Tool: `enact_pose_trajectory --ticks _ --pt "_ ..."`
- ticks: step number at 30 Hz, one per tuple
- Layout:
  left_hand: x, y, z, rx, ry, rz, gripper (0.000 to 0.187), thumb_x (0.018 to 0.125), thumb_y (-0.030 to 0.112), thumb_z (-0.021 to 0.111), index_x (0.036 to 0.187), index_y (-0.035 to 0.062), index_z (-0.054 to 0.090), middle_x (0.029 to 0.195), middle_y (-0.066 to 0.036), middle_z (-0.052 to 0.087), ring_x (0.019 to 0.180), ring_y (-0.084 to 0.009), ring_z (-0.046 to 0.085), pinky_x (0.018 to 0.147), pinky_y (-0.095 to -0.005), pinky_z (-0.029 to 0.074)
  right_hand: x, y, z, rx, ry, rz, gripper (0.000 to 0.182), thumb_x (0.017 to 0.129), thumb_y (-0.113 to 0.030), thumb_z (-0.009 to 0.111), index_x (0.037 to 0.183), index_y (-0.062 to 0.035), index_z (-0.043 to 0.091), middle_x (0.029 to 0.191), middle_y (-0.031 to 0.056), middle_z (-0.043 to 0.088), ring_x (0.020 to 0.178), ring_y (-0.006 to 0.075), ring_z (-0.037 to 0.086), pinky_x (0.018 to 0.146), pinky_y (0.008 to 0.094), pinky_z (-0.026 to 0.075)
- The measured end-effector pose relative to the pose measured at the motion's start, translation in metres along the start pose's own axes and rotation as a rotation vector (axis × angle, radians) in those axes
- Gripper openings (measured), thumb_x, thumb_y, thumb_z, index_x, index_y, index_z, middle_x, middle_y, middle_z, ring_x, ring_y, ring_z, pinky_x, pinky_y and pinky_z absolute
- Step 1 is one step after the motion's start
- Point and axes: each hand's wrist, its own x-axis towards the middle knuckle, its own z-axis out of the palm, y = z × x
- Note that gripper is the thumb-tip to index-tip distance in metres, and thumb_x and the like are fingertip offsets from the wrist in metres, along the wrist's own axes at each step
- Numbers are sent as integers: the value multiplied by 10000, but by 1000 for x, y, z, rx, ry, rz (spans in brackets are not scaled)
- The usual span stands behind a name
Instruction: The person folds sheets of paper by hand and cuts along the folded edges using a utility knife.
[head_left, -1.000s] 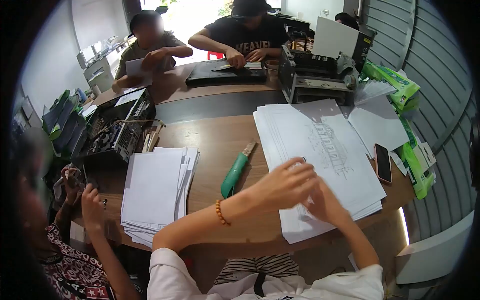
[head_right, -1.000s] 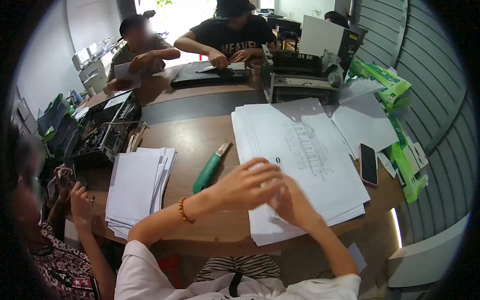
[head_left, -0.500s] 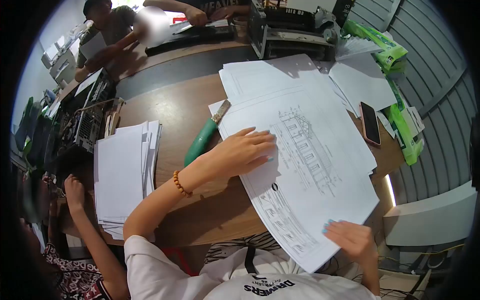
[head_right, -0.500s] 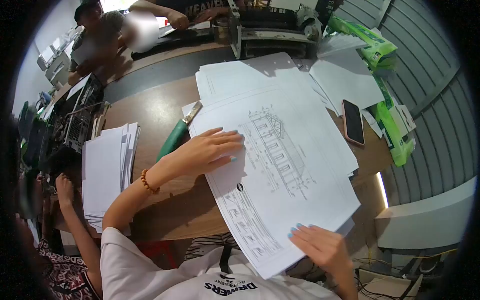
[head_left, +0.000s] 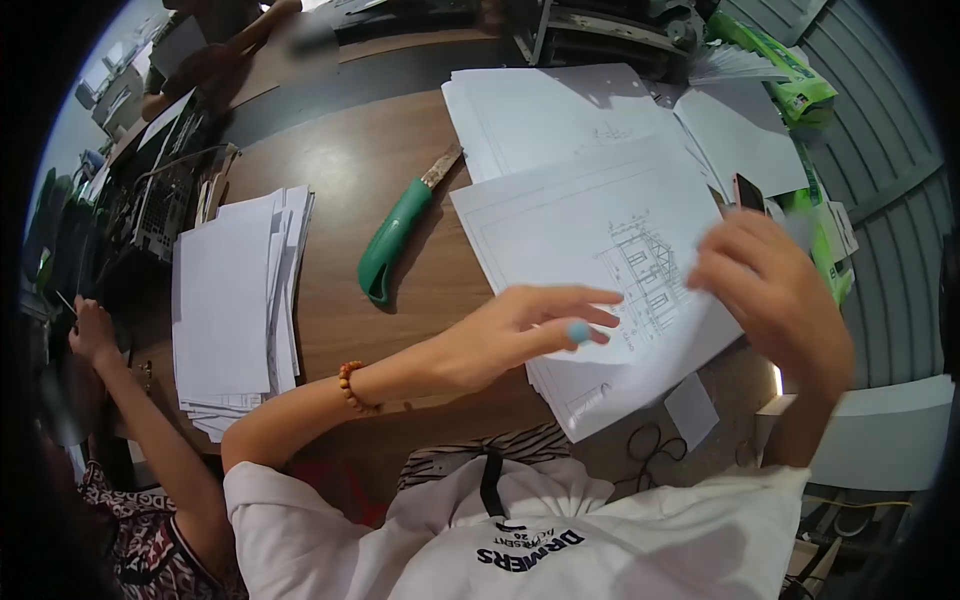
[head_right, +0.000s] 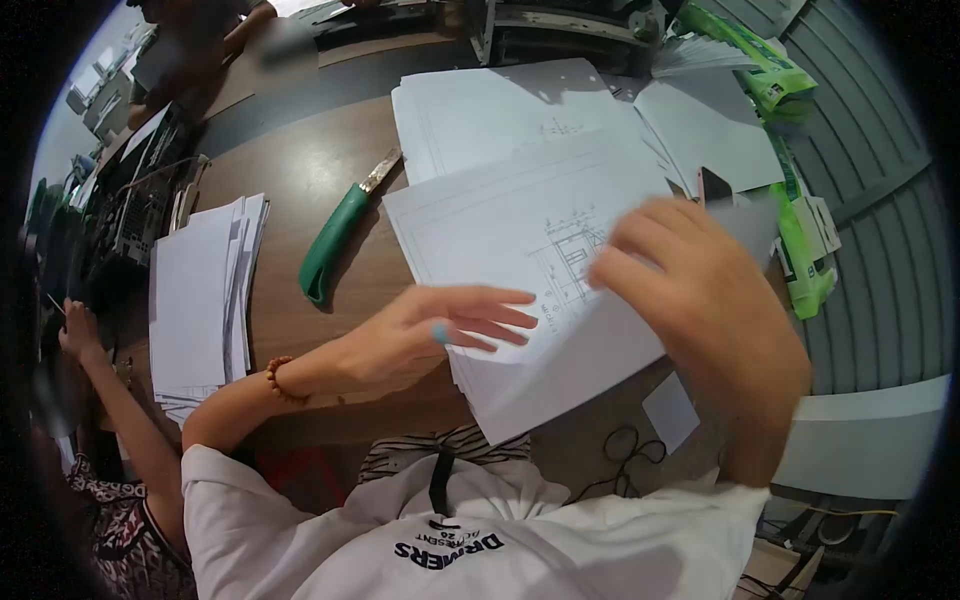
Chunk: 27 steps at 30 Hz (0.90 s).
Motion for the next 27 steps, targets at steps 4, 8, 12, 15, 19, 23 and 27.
enact_pose_trajectory --ticks 4,8,12,15,19,23,27 --pt "0 8 -10 -100 120 -161 533 879 391 549 1224 -14 521 1006 -129 636 916 -145 574 738 -262 471 48 21 47 -33 3 -122 106 690 -17 572 788 -20 529 818 88 549 841 257 547 779 353 439" --pt "-5 16 -29 -223 302 -157 427 842 240 624 1092 -97 549 987 -142 624 939 -150 610 688 -298 559 57 34 83 -49 -48 -54 210 699 -16 595 904 -25 549 885 104 566 892 272 551 823 361 436" --pt "7 -6 -46 191 389 -158 342 833 193 638 961 -119 582 814 -166 645 659 -172 659 560 -259 573 41 27 97 -113 228 10 483 807 -108 602 1268 -92 457 1162 184 544 1119 335 503 1005 467 346" --pt "12 -8 -57 359 424 -201 288 838 158 628 886 -124 589 747 -160 646 584 -175 653 502 -241 558 -1 30 92 60 184 379 457 887 -158 480 1338 -112 426 1371 110 431 1297 336 351 1074 517 194" --pt "15 -9 -59 328 480 -235 334 826 152 641 935 -150 551 755 -185 641 580 -188 652 488 -251 557 -38 38 102 99 69 382 442 943 -357 340 1285 -128 500 1348 114 454 1296 341 348 1077 535 159" --pt "12 13 -50 880 625 -225 469 822 193 641 1150 -103 484 1017 -246 588 853 -224 618 654 -310 528 -42 39 122 75 39 370 424 936 -348 353 1283 -158 505 1354 103 446 1294 338 344 1072 565 149" --pt "9 31 -6 1628 616 318 564 834 264 604 1280 -31 425 1305 -219 441 1261 -305 391 1009 -422 337 -39 42 132 64 67 342 439 859 -260 538 1290 -197 492 1354 84 449 1282 315 364 1053 603 170"
